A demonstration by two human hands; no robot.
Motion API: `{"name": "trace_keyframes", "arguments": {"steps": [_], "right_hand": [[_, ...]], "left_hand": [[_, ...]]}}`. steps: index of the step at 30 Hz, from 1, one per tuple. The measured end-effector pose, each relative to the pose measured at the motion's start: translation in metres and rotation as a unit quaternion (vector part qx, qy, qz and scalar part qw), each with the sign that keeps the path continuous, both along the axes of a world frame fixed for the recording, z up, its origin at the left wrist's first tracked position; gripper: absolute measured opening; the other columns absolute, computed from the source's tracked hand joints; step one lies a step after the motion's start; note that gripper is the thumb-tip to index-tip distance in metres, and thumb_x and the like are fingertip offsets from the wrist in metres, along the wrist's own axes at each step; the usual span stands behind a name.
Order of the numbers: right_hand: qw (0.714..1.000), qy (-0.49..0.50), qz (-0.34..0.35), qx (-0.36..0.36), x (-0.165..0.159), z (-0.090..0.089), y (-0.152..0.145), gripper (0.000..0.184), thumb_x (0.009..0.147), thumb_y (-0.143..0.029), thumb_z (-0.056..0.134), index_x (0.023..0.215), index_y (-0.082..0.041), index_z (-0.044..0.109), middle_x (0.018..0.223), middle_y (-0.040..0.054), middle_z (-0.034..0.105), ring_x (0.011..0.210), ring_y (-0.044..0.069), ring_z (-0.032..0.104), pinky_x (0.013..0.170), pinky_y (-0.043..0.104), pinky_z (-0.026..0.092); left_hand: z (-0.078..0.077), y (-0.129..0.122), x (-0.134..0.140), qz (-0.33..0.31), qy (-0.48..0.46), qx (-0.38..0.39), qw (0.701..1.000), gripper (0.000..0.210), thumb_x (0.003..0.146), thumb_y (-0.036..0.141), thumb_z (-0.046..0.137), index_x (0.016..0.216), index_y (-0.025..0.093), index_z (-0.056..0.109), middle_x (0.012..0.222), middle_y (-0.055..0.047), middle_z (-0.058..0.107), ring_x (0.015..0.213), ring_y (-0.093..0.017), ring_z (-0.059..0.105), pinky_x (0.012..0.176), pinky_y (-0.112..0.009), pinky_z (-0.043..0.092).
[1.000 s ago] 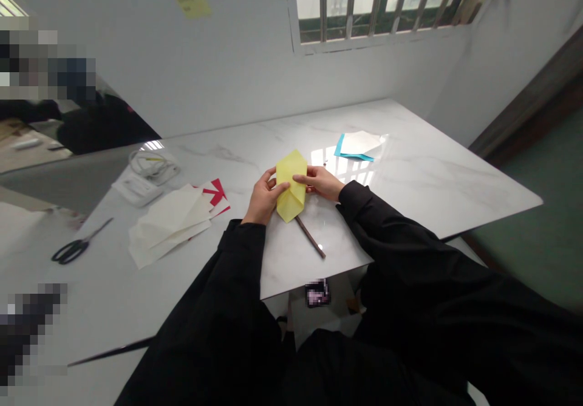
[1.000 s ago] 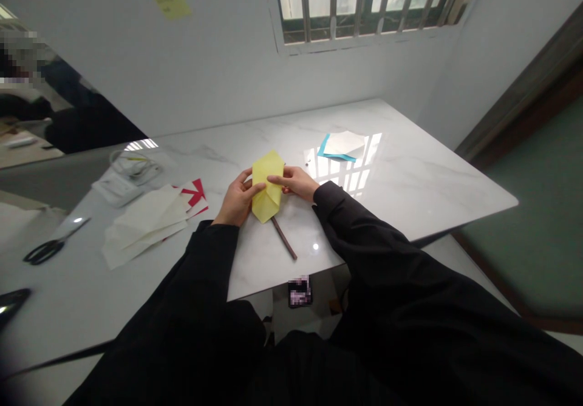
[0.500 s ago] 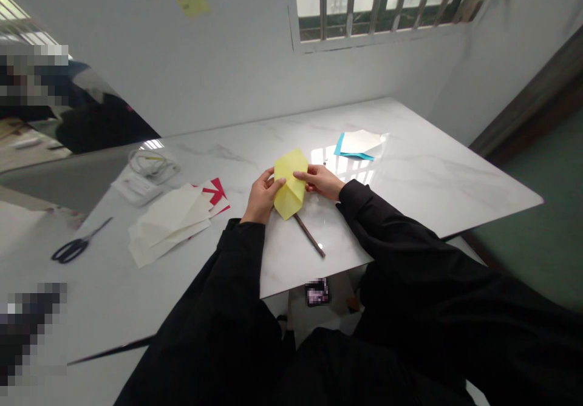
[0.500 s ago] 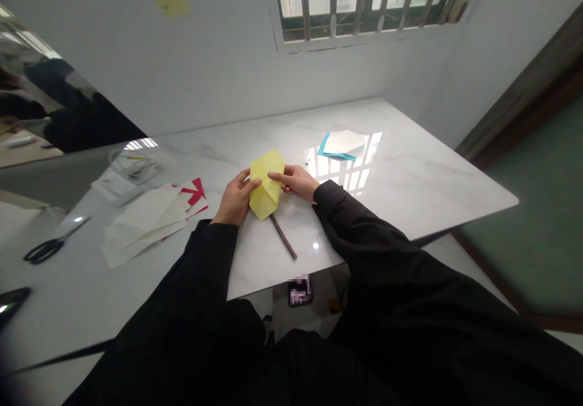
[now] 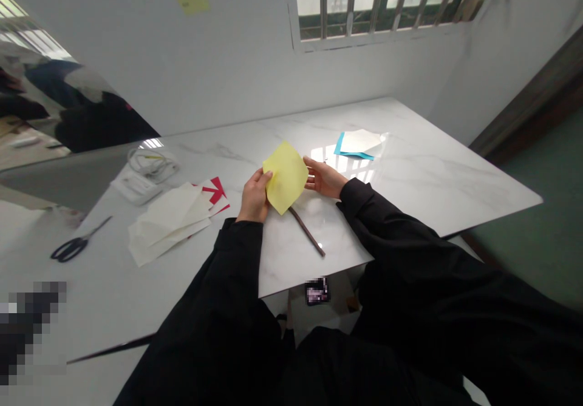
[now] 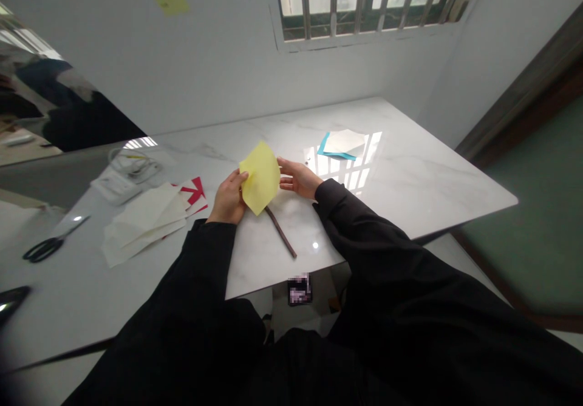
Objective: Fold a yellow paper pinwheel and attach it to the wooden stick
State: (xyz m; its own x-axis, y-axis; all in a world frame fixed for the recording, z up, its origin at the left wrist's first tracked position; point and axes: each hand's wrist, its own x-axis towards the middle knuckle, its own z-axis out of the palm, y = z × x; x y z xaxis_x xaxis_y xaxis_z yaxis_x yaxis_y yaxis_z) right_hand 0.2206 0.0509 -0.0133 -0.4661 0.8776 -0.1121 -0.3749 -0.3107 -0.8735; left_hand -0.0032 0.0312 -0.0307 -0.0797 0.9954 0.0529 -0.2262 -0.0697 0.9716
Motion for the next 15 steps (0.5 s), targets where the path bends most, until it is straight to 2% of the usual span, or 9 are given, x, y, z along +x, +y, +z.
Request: {"name": "trace_keyframes", "arguments": {"steps": [4,8,15], "right_hand": [[1.000,0.022,-0.012,-0.014,0.0014,0.0028,-0.0015,0.030,0.092,-0.046,0.086,0.111,-0.027,0.075,0.110,0.0010,0.078,0.082,0.013,0.069,0.071,0.023,0.059],[1.000,0.018,-0.006,0.007,0.0011,-0.0005,-0.0027,0.036,0.084,-0.035,0.093,0.116,-0.030,0.076,0.103,-0.0014,0.077,0.080,0.012,0.069,0.068,0.021,0.058],[1.000,0.008,0.006,0.028,-0.0007,-0.0052,-0.0020,0.048,0.078,-0.044,0.098,0.119,-0.030,0.077,0.113,0.0006,0.077,0.079,0.012,0.067,0.064,0.020,0.057]], "left_hand": [[0.0018,0.0005,-0.0012,0.017,-0.066,-0.020,0.997,0.040,0.084,0.037,0.084,0.117,0.017,0.074,0.116,-0.010,0.083,0.110,-0.027,0.080,0.097,-0.038,0.067],[0.0057,-0.0023,0.0021,0.016,-0.088,-0.030,0.996,0.034,0.086,0.032,0.082,0.114,0.015,0.074,0.113,-0.010,0.084,0.104,-0.026,0.080,0.093,-0.036,0.067],[0.0062,-0.0052,0.0082,0.024,-0.024,-0.018,0.999,0.042,0.084,0.034,0.086,0.119,0.016,0.073,0.106,-0.010,0.084,0.099,-0.027,0.081,0.090,-0.039,0.067]]}}
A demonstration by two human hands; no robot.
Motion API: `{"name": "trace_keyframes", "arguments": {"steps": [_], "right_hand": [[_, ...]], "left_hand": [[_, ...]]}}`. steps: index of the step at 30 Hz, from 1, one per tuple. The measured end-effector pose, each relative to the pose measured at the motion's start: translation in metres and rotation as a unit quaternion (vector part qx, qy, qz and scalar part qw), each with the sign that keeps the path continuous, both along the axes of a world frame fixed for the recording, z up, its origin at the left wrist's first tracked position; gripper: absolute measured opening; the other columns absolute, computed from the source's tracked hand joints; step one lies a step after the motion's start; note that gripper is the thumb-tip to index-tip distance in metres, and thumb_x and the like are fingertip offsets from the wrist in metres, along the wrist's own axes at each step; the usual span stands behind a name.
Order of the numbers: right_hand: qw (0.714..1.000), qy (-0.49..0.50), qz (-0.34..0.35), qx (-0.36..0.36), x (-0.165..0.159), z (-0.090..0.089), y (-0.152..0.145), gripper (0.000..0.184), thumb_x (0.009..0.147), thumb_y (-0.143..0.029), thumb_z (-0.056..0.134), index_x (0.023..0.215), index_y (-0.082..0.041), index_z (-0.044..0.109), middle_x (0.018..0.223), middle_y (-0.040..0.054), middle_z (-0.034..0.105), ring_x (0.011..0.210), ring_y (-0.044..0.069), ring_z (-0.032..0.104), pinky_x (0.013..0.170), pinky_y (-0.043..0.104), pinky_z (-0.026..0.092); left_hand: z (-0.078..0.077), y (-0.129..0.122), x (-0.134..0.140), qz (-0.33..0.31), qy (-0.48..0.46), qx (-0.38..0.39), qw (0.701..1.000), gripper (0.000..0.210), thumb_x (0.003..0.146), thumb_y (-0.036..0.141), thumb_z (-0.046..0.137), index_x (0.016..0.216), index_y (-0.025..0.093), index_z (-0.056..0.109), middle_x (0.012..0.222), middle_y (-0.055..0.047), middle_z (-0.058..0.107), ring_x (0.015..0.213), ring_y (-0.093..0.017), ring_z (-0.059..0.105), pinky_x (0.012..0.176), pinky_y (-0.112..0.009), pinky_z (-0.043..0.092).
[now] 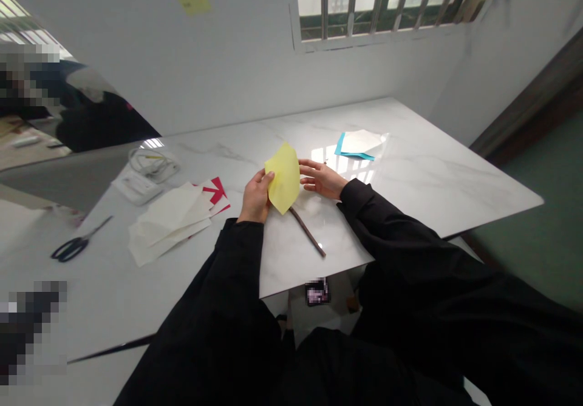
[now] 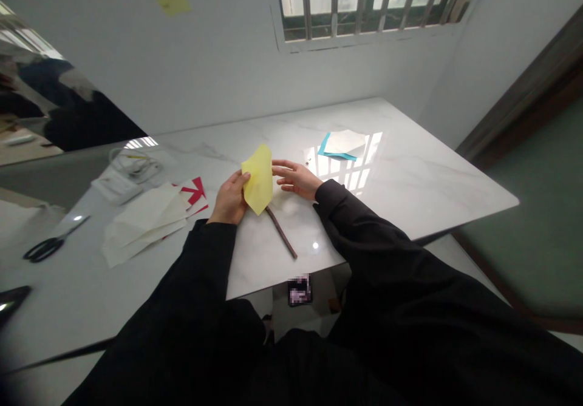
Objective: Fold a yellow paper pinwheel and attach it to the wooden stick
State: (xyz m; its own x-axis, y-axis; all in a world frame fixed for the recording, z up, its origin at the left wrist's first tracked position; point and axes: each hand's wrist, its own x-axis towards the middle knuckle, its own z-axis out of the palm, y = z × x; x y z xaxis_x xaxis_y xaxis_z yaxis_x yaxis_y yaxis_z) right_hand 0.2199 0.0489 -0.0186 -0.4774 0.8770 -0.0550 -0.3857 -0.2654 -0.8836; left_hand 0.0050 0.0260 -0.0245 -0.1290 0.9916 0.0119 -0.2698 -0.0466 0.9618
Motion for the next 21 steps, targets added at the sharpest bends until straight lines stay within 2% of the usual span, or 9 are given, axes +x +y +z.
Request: {"name": "trace_keyframes", "arguments": {"steps": [7,11,16,21], "right_hand": [[0.999,-0.014,0.013,0.030,-0.0002,-0.0024,0.0003,0.063,0.074,-0.047,0.100,0.127,-0.031,0.072,0.105,-0.0025,0.074,0.082,0.011,0.067,0.071,0.022,0.056],[0.998,-0.021,0.021,0.060,-0.0004,-0.0051,-0.0004,0.064,0.071,-0.048,0.101,0.126,-0.030,0.072,0.112,-0.0004,0.076,0.091,0.014,0.070,0.077,0.024,0.057],[0.997,-0.036,0.000,0.071,-0.0015,-0.0075,-0.0007,0.058,0.073,-0.046,0.100,0.123,-0.028,0.075,0.126,0.0051,0.079,0.111,0.022,0.073,0.092,0.033,0.061],[0.997,-0.042,-0.018,0.061,-0.0037,-0.0084,0.0009,0.057,0.069,-0.045,0.102,0.117,-0.027,0.077,0.125,0.0050,0.080,0.112,0.022,0.073,0.092,0.034,0.061]], "left_hand": [[-0.0025,-0.0011,0.0023,-0.003,0.074,0.001,0.997,0.063,0.079,0.041,0.090,0.132,0.013,0.071,0.095,-0.009,0.084,0.085,-0.028,0.082,0.077,-0.038,0.067],[-0.0024,-0.0027,0.0029,-0.023,0.106,0.010,0.994,0.073,0.077,0.046,0.092,0.138,0.014,0.069,0.092,-0.009,0.083,0.081,-0.028,0.081,0.072,-0.036,0.065],[-0.0016,-0.0042,0.0038,-0.066,0.098,0.028,0.993,0.080,0.076,0.050,0.093,0.142,0.015,0.065,0.101,-0.011,0.084,0.085,-0.027,0.080,0.079,-0.038,0.065],[-0.0003,-0.0050,0.0047,-0.081,0.090,0.039,0.992,0.076,0.075,0.051,0.093,0.137,0.016,0.067,0.109,-0.012,0.083,0.091,-0.027,0.080,0.081,-0.037,0.064]]}}
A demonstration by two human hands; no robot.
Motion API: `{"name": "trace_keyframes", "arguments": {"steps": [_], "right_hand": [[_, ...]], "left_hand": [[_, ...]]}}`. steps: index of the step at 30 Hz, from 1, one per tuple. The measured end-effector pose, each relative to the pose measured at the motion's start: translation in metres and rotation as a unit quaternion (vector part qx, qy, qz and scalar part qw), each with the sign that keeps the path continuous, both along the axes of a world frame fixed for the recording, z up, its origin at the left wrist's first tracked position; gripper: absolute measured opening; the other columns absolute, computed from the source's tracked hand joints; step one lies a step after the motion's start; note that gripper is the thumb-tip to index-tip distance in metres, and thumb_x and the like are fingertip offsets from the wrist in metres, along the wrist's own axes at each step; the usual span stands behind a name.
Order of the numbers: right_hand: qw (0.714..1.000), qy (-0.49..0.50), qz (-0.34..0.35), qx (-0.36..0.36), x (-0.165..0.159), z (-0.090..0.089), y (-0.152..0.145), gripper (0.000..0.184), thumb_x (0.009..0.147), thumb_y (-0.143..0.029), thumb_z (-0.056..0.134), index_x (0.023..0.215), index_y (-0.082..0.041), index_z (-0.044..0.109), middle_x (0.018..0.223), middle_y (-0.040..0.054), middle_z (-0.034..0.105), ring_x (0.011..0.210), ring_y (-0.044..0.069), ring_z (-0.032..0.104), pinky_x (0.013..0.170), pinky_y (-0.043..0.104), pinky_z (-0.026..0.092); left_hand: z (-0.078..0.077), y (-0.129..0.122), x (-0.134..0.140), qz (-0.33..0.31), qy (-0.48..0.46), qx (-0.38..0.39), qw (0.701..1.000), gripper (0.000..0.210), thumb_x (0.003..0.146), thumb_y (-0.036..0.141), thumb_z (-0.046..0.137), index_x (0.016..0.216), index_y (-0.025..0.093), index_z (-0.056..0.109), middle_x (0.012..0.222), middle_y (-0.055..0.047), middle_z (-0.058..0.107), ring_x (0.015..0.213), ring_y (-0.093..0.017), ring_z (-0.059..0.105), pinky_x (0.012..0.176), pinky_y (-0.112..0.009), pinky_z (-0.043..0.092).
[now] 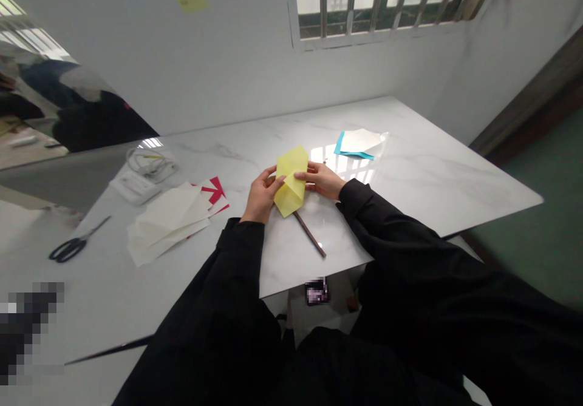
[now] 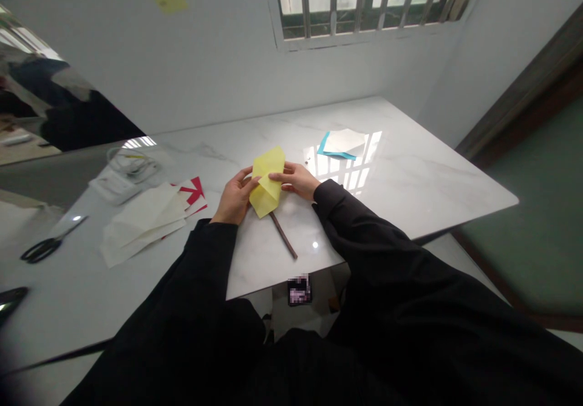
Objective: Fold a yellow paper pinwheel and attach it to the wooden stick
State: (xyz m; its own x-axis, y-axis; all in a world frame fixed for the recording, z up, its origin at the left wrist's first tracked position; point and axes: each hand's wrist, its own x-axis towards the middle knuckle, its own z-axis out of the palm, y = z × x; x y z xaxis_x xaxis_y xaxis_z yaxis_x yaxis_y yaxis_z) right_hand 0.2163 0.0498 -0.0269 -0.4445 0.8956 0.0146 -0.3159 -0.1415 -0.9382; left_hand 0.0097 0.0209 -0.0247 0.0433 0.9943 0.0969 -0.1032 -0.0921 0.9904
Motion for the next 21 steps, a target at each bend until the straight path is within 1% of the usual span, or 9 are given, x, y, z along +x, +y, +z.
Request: {"name": "trace_keyframes", "arguments": {"steps": [4,9,12,17,21], "right_hand": [[1.000,-0.002,-0.012,-0.005,0.0001,-0.0003,0.0012,0.053,0.070,-0.044,0.101,0.114,-0.027,0.079,0.122,0.0038,0.081,0.108,0.020,0.072,0.085,0.030,0.058],[1.000,-0.003,-0.021,-0.010,0.0010,-0.0003,0.0014,0.050,0.070,-0.043,0.100,0.111,-0.025,0.080,0.121,0.0039,0.081,0.102,0.018,0.072,0.074,0.025,0.054],[1.000,-0.004,-0.024,-0.009,0.0006,-0.0003,0.0013,0.048,0.070,-0.041,0.099,0.110,-0.025,0.079,0.117,0.0039,0.081,0.099,0.017,0.071,0.071,0.024,0.052],[0.999,-0.003,-0.030,-0.024,-0.0009,-0.0006,0.0009,0.040,0.074,-0.039,0.095,0.107,-0.022,0.078,0.114,0.0048,0.079,0.092,0.015,0.069,0.068,0.023,0.052],[0.999,-0.005,-0.037,-0.037,-0.0023,0.0001,-0.0005,0.037,0.075,-0.034,0.093,0.105,-0.022,0.076,0.114,0.0050,0.079,0.091,0.015,0.069,0.069,0.023,0.053]], "left_hand": [[0.0027,-0.0011,0.0009,0.001,-0.020,-0.013,1.000,0.070,0.076,0.051,0.092,0.132,0.016,0.068,0.108,-0.012,0.083,0.091,-0.027,0.079,0.079,-0.037,0.063],[0.0058,-0.0030,0.0004,0.002,-0.030,-0.023,0.999,0.069,0.076,0.050,0.094,0.131,0.017,0.068,0.110,-0.012,0.083,0.092,-0.027,0.080,0.083,-0.039,0.065],[0.0065,-0.0039,-0.0001,-0.002,-0.034,-0.021,0.999,0.069,0.076,0.052,0.093,0.130,0.016,0.068,0.111,-0.013,0.082,0.094,-0.028,0.080,0.084,-0.041,0.066],[0.0075,-0.0056,-0.0001,0.006,-0.033,-0.033,0.999,0.070,0.073,0.051,0.094,0.128,0.017,0.069,0.109,-0.012,0.082,0.090,-0.027,0.079,0.079,-0.038,0.065],[0.0078,-0.0074,0.0000,0.011,-0.028,-0.036,0.999,0.068,0.073,0.051,0.093,0.127,0.017,0.069,0.106,-0.011,0.082,0.089,-0.027,0.079,0.078,-0.038,0.065]]}}
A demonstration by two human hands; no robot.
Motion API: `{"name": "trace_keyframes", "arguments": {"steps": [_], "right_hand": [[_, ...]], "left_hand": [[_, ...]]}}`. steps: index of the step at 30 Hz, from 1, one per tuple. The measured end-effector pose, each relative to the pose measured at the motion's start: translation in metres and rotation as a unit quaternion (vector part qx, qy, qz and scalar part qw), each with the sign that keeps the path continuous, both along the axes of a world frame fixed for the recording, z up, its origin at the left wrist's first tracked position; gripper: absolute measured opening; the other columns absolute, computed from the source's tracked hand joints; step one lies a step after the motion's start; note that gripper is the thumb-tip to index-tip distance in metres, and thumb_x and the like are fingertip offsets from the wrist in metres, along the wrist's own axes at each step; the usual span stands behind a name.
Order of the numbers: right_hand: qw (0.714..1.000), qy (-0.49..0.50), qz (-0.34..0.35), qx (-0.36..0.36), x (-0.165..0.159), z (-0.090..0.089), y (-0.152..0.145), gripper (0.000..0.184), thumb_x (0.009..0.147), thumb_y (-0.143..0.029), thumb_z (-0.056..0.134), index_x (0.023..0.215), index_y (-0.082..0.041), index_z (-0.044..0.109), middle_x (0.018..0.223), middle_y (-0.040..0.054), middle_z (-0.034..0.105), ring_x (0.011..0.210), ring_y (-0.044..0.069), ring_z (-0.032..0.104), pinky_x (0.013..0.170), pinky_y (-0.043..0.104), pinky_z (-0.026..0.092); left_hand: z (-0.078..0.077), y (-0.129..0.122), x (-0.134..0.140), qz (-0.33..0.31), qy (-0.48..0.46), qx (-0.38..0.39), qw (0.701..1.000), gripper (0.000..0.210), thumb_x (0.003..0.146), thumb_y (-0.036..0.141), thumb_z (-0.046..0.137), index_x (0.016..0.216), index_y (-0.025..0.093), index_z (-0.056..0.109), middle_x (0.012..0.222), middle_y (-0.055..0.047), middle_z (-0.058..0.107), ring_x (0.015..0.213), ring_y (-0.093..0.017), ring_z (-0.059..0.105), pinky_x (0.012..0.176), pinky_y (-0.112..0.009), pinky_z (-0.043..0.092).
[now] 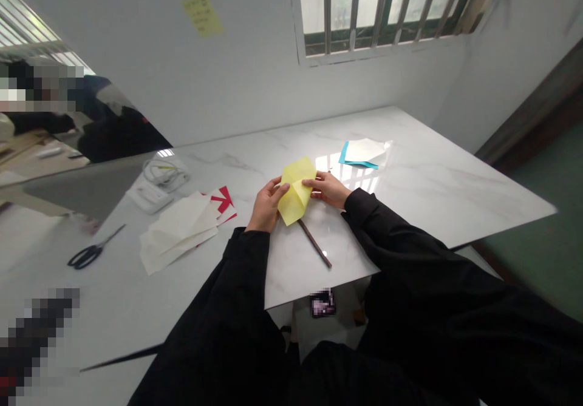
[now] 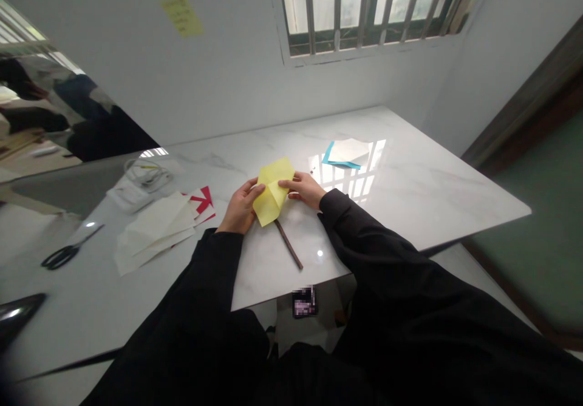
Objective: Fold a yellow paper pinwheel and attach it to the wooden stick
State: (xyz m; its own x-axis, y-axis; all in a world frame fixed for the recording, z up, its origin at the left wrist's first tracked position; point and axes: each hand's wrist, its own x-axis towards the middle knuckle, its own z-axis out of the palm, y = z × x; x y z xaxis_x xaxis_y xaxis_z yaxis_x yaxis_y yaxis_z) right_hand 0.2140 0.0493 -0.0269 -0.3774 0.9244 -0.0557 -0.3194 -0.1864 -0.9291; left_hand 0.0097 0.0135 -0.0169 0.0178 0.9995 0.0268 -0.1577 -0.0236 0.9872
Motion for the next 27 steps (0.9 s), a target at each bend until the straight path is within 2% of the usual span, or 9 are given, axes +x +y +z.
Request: {"name": "trace_keyframes", "arguments": {"steps": [7,13,18,22,25,27], "right_hand": [[1.000,-0.004,-0.002,-0.002,-0.001,0.001,-0.001,0.038,0.073,-0.021,0.087,0.110,-0.023,0.076,0.113,0.0035,0.079,0.094,0.015,0.071,0.079,0.026,0.057],[1.000,0.000,-0.007,-0.005,0.000,0.003,-0.001,0.040,0.072,-0.021,0.085,0.110,-0.023,0.074,0.107,0.0016,0.077,0.089,0.014,0.069,0.073,0.023,0.056],[0.999,0.015,-0.024,-0.031,-0.001,0.008,-0.003,0.043,0.079,-0.039,0.089,0.116,-0.027,0.069,0.104,0.0004,0.075,0.078,0.012,0.066,0.071,0.024,0.056],[0.997,0.018,-0.065,-0.037,0.002,0.008,0.002,0.046,0.092,-0.063,0.074,0.120,-0.027,0.068,0.109,0.0038,0.074,0.083,0.015,0.069,0.071,0.027,0.056],[0.990,-0.055,-0.128,0.002,0.009,0.004,0.009,0.043,0.093,-0.062,0.070,0.116,-0.025,0.071,0.100,0.0035,0.072,0.075,0.015,0.065,0.065,0.026,0.051],[0.976,-0.152,-0.123,0.091,0.011,0.002,0.010,0.035,0.089,-0.054,0.077,0.107,-0.024,0.074,0.086,0.0009,0.069,0.069,0.014,0.060,0.063,0.026,0.047]], "left_hand": [[-0.001,-0.001,0.000,0.008,-0.006,-0.009,1.000,0.067,0.072,0.049,0.093,0.126,0.017,0.069,0.109,-0.011,0.082,0.094,-0.028,0.080,0.080,-0.038,0.065],[-0.001,0.000,-0.002,0.019,0.000,-0.009,1.000,0.066,0.072,0.045,0.093,0.128,0.017,0.070,0.107,-0.010,0.082,0.093,-0.028,0.080,0.081,-0.038,0.066],[0.000,0.001,-0.002,0.039,-0.023,-0.012,0.999,0.059,0.080,0.045,0.089,0.130,0.018,0.070,0.112,-0.011,0.083,0.098,-0.027,0.081,0.084,-0.039,0.068],[-0.003,0.004,-0.006,0.062,-0.032,-0.008,0.998,0.053,0.085,0.046,0.086,0.127,0.018,0.071,0.117,-0.012,0.083,0.103,-0.027,0.080,0.087,-0.038,0.068],[-0.007,0.012,-0.014,0.101,-0.038,0.015,0.994,0.051,0.086,0.047,0.085,0.126,0.019,0.071,0.116,-0.012,0.083,0.106,-0.027,0.080,0.090,-0.039,0.068],[-0.011,0.018,-0.022,0.145,-0.043,0.029,0.988,0.050,0.085,0.048,0.086,0.124,0.020,0.072,0.115,-0.011,0.083,0.107,-0.027,0.080,0.091,-0.039,0.068]]}}
